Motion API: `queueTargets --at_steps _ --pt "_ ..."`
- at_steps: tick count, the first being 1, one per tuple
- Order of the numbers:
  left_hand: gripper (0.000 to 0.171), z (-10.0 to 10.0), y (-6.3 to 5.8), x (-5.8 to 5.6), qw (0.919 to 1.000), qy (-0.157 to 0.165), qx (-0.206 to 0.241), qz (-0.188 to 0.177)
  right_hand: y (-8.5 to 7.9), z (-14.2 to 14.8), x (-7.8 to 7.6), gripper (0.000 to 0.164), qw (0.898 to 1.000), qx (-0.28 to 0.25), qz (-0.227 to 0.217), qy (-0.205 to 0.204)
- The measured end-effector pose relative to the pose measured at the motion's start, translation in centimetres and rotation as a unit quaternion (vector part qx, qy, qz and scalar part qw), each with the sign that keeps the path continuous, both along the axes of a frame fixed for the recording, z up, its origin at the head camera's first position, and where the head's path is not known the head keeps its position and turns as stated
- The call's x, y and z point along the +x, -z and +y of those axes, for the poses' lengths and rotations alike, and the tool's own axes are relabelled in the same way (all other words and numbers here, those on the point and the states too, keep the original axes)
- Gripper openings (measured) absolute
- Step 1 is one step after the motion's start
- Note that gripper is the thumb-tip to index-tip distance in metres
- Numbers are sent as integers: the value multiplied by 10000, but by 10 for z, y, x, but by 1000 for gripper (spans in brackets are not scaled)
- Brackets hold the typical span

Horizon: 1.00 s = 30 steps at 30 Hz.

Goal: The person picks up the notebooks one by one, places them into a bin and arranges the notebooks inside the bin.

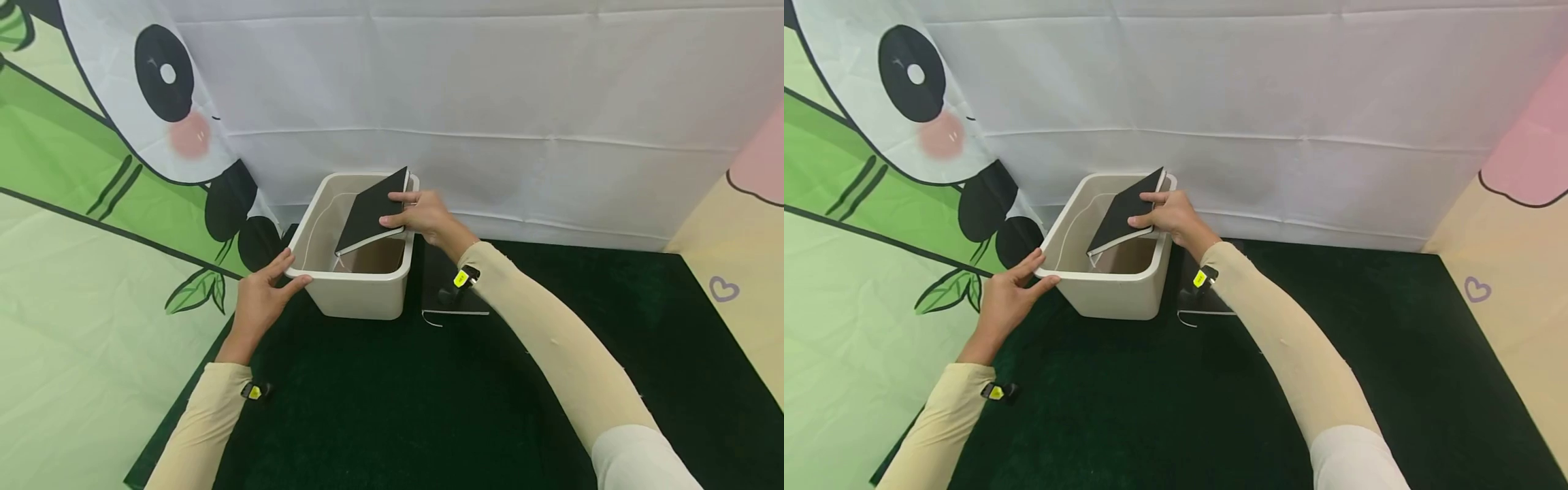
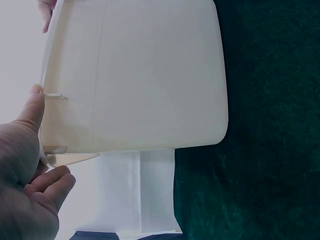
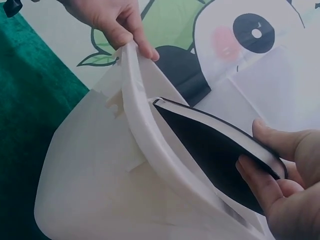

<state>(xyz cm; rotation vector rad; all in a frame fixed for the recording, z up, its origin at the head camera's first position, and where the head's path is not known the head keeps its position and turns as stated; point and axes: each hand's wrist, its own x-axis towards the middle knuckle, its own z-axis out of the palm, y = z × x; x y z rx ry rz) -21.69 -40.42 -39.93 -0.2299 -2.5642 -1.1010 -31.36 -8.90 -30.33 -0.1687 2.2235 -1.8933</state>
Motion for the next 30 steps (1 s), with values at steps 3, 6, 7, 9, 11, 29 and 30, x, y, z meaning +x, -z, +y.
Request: queueTargets --at_steps 3,6,7,9,11,29,30 --pt "70 1 0 0 10000 31 14 26 3 -5 -2 64 9998 164 31 60" --pt "69 2 1 1 10000 51 35 53 5 -11 -2 64 9997 231 60 42" --pt "69 2 1 1 10000 58 43 63 6 -13 -2 65 9997 255 61 29" --pt "69 3 1 2 9999 68 49 71 8 -17 -2 65 9997 233 53 12" --pt "69 3 1 1 9999 70 61 67 8 -22 -2 66 9997 250 69 -15" --pt "69 7 5 -1 9998 125 86 108 18 -37 -2 66 9974 712 -118 11" --pt "69 7 5 -1 9998 134 97 122 19 -36 -2 66 9971 755 -131 10"
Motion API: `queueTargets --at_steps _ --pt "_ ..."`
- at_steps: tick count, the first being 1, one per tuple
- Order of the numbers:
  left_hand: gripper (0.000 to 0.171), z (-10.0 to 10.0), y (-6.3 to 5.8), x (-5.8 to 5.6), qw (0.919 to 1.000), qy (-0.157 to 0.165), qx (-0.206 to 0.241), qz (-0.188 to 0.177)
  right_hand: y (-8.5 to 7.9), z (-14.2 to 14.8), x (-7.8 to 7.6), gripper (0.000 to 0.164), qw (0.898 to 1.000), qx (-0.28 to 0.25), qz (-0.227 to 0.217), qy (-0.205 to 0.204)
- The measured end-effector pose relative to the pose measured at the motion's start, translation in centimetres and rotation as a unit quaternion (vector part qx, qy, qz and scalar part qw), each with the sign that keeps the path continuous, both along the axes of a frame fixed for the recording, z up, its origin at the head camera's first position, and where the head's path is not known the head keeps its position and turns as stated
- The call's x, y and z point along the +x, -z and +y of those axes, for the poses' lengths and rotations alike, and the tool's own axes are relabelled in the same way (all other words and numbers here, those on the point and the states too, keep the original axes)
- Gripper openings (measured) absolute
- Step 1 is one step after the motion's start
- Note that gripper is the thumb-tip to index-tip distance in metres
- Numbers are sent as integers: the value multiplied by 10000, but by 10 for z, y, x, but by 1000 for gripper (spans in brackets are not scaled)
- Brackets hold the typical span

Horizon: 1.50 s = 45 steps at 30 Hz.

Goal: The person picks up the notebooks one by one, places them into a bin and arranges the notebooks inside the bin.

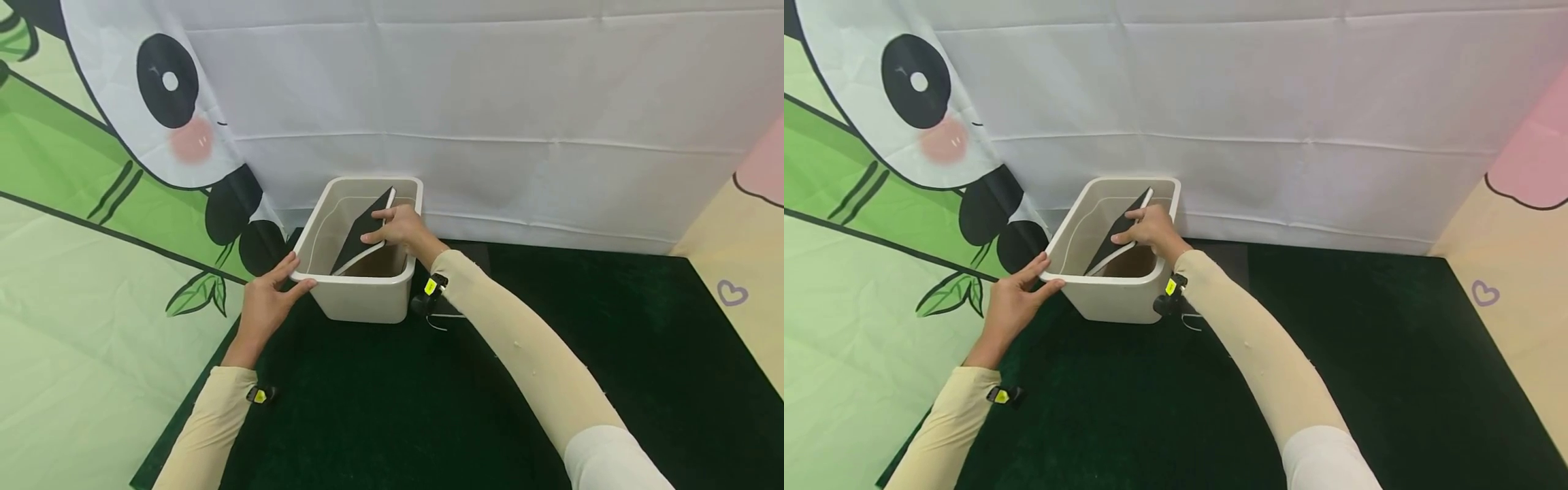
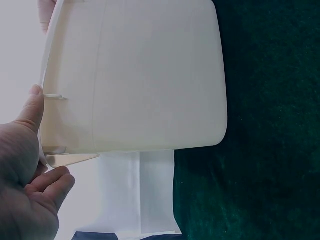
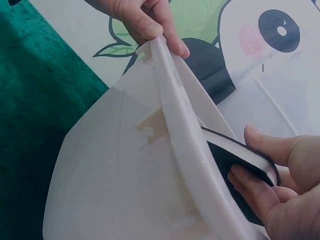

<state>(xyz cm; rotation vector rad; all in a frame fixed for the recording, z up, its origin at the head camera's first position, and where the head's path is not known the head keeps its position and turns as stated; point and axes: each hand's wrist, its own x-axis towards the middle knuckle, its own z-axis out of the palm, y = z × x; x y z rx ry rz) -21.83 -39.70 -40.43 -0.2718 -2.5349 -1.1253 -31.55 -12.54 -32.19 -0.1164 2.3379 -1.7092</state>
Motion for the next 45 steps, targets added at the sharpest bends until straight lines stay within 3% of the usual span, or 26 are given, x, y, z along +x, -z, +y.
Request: queueTargets --at_steps 8,13,20,28,35,45 --pt "69 -5 1 -2 10000 -20 -23 40 -4 4 2 59 9985 288 -236 -402" --pt "69 -10 0 -2 10000 -69 -41 12 -11 13 10 49 9948 798 180 -613" --pt "71 -11 1 -3 9998 -99 -85 -129 -21 32 20 35 9962 81 832 -253" --pt "72 -11 -3 -2 9998 -91 -21 -167 -28 83 34 50 9889 357 1397 -361" --pt "70 -9 -5 -3 9999 -91 -11 -116 1 135 34 62 9802 1013 1696 -150" --pt "69 -5 -5 -4 9998 -173 -8 -67 73 178 34 70 9681 1855 1685 11"
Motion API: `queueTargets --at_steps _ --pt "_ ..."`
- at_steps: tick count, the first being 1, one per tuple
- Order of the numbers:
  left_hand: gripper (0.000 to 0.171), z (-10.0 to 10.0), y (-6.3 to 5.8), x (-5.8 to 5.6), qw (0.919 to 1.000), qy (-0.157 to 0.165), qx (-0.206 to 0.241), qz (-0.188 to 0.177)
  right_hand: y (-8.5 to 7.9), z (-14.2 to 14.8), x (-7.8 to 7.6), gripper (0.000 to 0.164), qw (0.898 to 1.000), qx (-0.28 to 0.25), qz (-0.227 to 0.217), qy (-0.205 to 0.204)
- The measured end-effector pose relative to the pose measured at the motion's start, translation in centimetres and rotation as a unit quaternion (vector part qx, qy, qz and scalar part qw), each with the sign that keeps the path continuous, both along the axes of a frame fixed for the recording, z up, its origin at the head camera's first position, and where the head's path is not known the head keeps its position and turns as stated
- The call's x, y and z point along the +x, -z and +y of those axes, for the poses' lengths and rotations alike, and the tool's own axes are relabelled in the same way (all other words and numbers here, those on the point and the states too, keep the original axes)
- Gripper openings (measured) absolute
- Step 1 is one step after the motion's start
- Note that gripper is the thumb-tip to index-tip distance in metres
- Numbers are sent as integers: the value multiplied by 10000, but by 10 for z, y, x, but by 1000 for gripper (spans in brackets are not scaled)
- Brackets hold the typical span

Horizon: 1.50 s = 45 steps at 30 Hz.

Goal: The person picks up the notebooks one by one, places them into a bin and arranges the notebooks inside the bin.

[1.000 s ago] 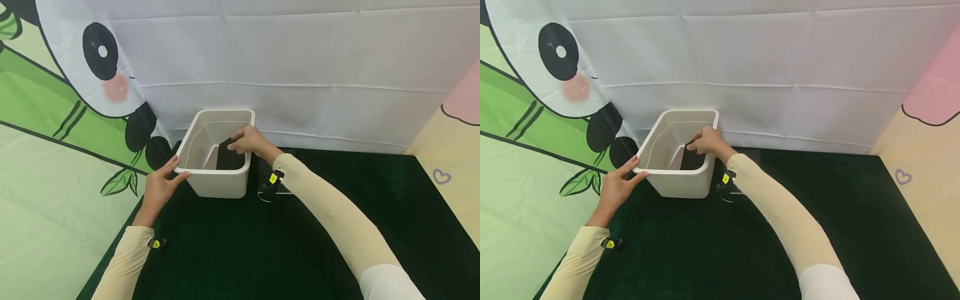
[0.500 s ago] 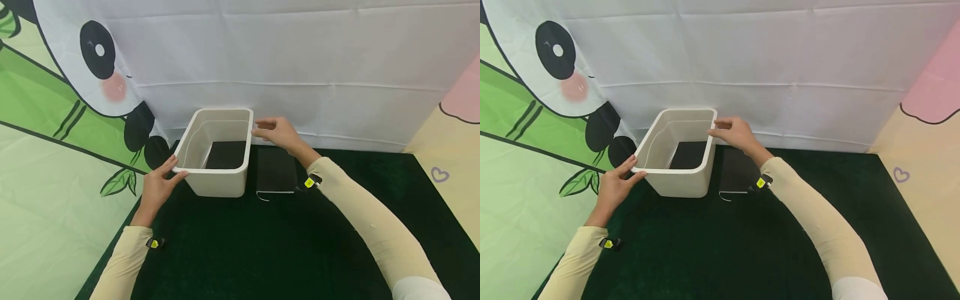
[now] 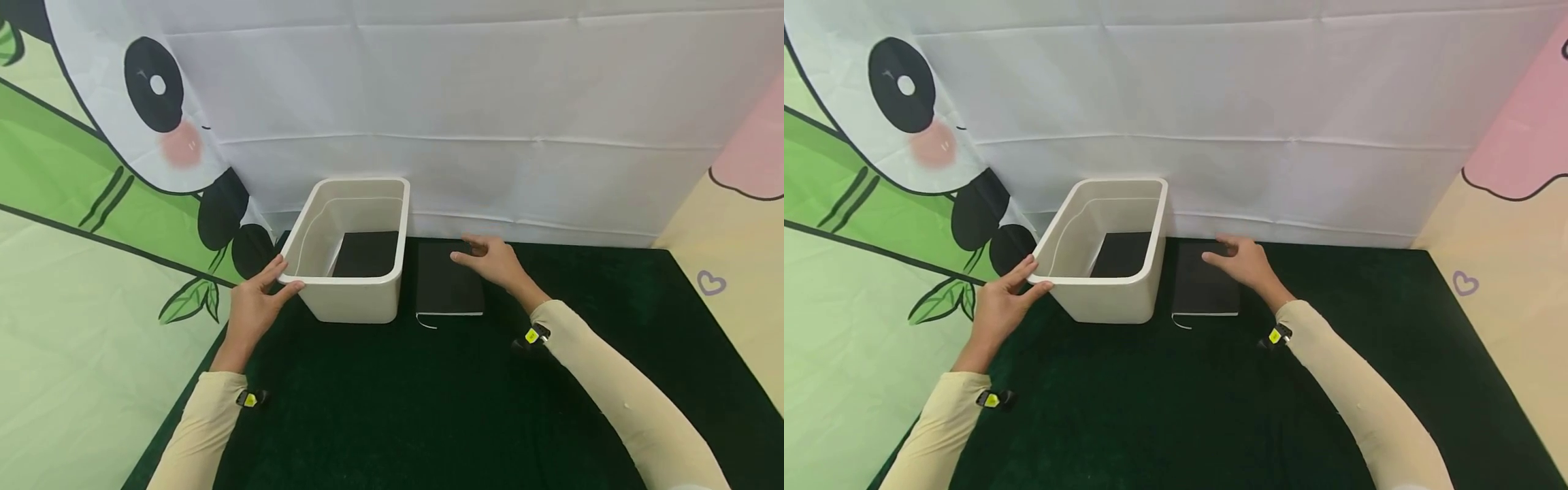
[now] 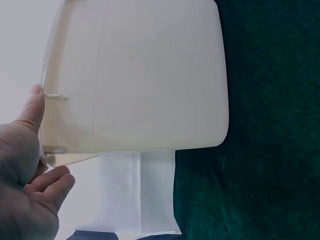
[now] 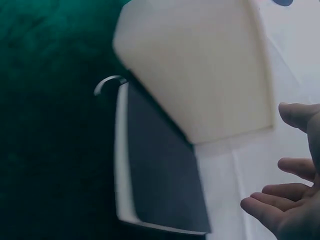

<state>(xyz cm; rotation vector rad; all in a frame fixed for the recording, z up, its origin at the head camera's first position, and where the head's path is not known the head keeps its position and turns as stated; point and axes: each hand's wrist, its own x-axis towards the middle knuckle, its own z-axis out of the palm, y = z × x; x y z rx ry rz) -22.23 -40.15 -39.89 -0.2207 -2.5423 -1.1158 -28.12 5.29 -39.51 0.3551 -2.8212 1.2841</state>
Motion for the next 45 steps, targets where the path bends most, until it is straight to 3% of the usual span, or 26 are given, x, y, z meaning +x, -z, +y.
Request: queueTargets --at_steps 9,20,30,37,45 --pt "69 -3 1 -1 10000 8 -23 2 43 9 12 78 9995 312 -31 98" --pt "69 -1 0 -2 9999 -23 -45 -94 75 19 23 87 9983 524 -225 104" --pt "71 -2 -1 -2 9997 -51 -38 -217 83 19 25 90 9965 726 -371 187" --pt "71 -4 -3 0 9998 10 43 -168 84 16 32 79 9960 861 -235 87" --pt "70 -6 -3 1 9998 29 45 -170 84 2 39 70 9947 925 -169 426"
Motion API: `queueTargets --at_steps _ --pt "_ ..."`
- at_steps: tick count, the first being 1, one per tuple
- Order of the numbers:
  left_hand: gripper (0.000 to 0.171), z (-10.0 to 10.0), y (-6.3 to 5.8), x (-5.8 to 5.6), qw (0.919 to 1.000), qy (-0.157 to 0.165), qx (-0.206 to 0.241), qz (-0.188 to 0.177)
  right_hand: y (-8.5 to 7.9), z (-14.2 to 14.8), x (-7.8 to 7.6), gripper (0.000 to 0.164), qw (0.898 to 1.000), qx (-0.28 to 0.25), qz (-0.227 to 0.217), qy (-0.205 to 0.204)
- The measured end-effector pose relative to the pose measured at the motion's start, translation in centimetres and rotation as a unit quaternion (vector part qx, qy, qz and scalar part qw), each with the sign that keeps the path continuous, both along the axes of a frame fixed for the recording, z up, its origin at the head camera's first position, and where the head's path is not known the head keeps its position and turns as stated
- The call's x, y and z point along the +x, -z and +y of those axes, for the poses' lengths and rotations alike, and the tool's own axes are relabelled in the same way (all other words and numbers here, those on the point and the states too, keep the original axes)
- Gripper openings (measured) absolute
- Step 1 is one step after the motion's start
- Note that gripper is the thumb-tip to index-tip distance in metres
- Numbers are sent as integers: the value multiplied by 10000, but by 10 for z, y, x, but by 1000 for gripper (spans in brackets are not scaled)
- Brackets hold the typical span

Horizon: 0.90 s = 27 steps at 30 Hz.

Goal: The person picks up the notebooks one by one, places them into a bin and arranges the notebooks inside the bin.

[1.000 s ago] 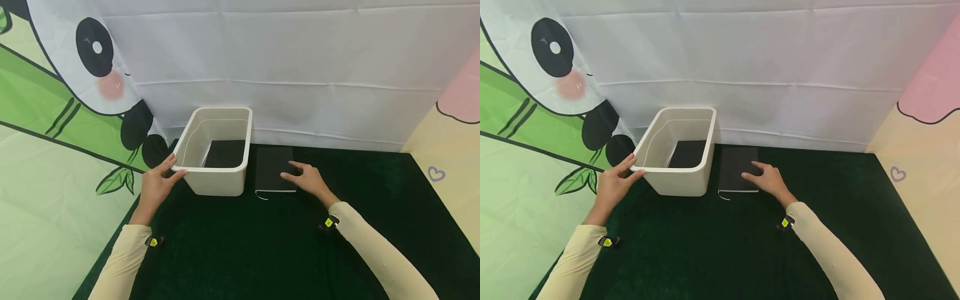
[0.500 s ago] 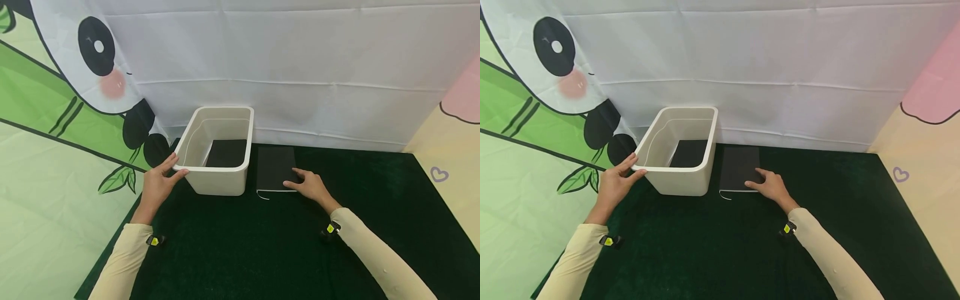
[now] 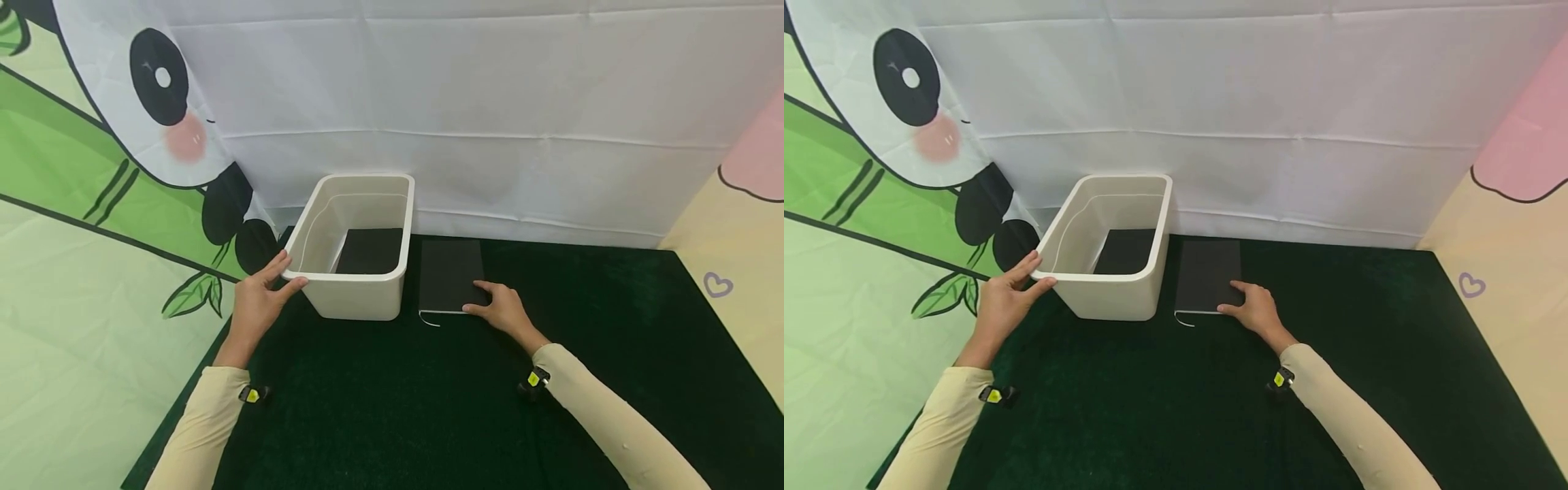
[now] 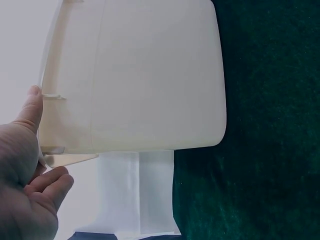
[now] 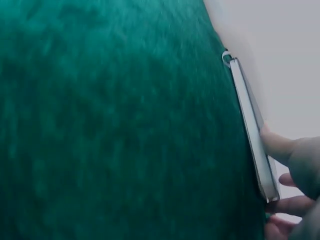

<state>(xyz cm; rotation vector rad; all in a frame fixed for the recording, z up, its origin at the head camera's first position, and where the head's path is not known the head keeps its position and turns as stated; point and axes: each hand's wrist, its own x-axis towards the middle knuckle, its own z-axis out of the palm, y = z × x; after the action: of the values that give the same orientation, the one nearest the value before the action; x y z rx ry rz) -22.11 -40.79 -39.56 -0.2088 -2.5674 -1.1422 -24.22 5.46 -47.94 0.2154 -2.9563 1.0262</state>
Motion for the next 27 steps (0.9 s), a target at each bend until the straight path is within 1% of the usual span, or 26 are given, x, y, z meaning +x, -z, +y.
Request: queueTargets --at_steps 10,18,22,27 --pt "71 0 4 1 10000 7 87 34 1 -13 5 73 9990 -59 151 420" --pt "71 0 5 0 9999 12 102 85 -3 -21 7 67 9951 -566 94 809" --pt "71 0 5 -1 9999 21 110 75 -3 -23 7 64 9939 -665 60 872" --pt "70 0 5 -1 9999 44 105 84 -1 -21 6 62 9913 -975 102 883"
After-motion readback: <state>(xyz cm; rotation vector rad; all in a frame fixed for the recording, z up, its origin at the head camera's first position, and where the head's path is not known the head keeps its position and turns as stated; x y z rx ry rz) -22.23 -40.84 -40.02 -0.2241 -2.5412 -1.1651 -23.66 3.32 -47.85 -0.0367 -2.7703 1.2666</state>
